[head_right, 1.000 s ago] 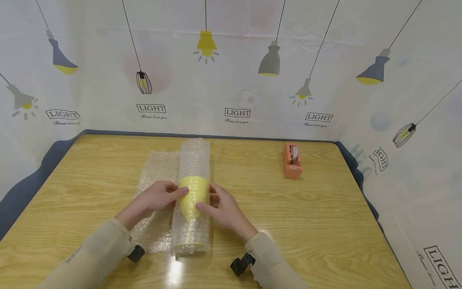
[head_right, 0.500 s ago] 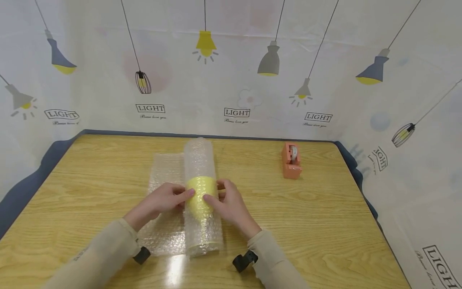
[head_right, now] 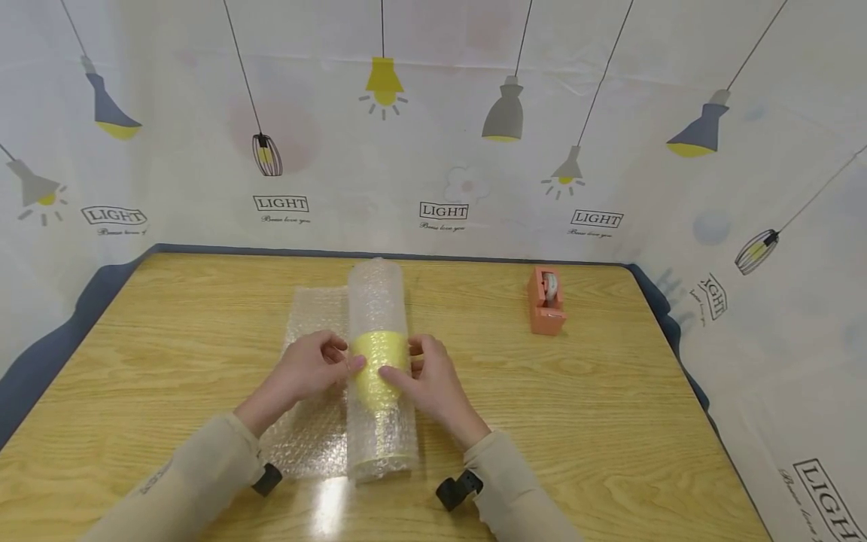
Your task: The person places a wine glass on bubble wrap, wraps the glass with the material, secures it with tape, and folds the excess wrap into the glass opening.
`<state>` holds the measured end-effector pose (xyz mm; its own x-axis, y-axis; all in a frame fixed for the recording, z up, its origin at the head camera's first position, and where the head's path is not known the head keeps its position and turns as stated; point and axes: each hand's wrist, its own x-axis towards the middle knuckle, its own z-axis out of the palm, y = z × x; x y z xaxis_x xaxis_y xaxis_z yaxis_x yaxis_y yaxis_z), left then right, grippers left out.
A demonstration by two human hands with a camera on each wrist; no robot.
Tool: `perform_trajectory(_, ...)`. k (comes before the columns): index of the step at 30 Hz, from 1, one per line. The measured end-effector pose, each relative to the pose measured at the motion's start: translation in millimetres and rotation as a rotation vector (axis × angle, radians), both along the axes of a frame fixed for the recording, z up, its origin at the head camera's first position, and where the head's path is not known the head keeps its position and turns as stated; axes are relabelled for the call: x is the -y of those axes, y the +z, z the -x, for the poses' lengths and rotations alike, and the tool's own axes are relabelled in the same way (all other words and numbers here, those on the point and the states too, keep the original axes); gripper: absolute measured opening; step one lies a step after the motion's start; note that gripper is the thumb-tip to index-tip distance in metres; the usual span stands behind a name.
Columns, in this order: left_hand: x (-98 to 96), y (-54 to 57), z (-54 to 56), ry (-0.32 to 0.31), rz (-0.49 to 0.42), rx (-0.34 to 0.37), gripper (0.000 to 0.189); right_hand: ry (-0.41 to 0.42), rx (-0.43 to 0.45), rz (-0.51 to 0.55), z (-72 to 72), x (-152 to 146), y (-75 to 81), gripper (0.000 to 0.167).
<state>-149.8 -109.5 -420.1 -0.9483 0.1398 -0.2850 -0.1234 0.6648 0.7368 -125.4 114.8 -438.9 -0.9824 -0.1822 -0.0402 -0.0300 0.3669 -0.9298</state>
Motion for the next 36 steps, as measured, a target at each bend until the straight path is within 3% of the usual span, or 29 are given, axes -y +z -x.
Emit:
perform_trajectory(7,-2.7,9.2,-3.9,-0.008,0.015,-0.065,0.054,0.015,-0.047,-0.022,-0.4,2.4,-1.6,0.057)
perform_trajectory(17,-3.3,23.1,-9.0,-0.013,0.020,-0.024,0.054,0.019,-0.074,-0.034,-1.8,9.5,-0.3,0.057)
perform_trajectory(22,-2.4,22.4,-8.2,-0.004,0.042,-0.012,0.057,0.026,-0.108,-0.078,-2.1,13.3,-2.3,0.062)
perform_trajectory(29,-4.0,19.2,-5.5,0.033,0.096,0.017,0.078,0.009,-0.122,-0.125,-4.8,20.8,0.6,0.063)
perform_trajectory(33,-7.7,19.0,-5.0,0.055,0.100,0.036,0.063,0.009,-0.148,-0.162,-4.7,23.9,1.0,0.062)
perform_trajectory(36,-10.5,19.6,-6.0,0.062,0.095,0.033,0.062,0.027,-0.171,-0.191,-3.7,24.3,1.6,0.062)
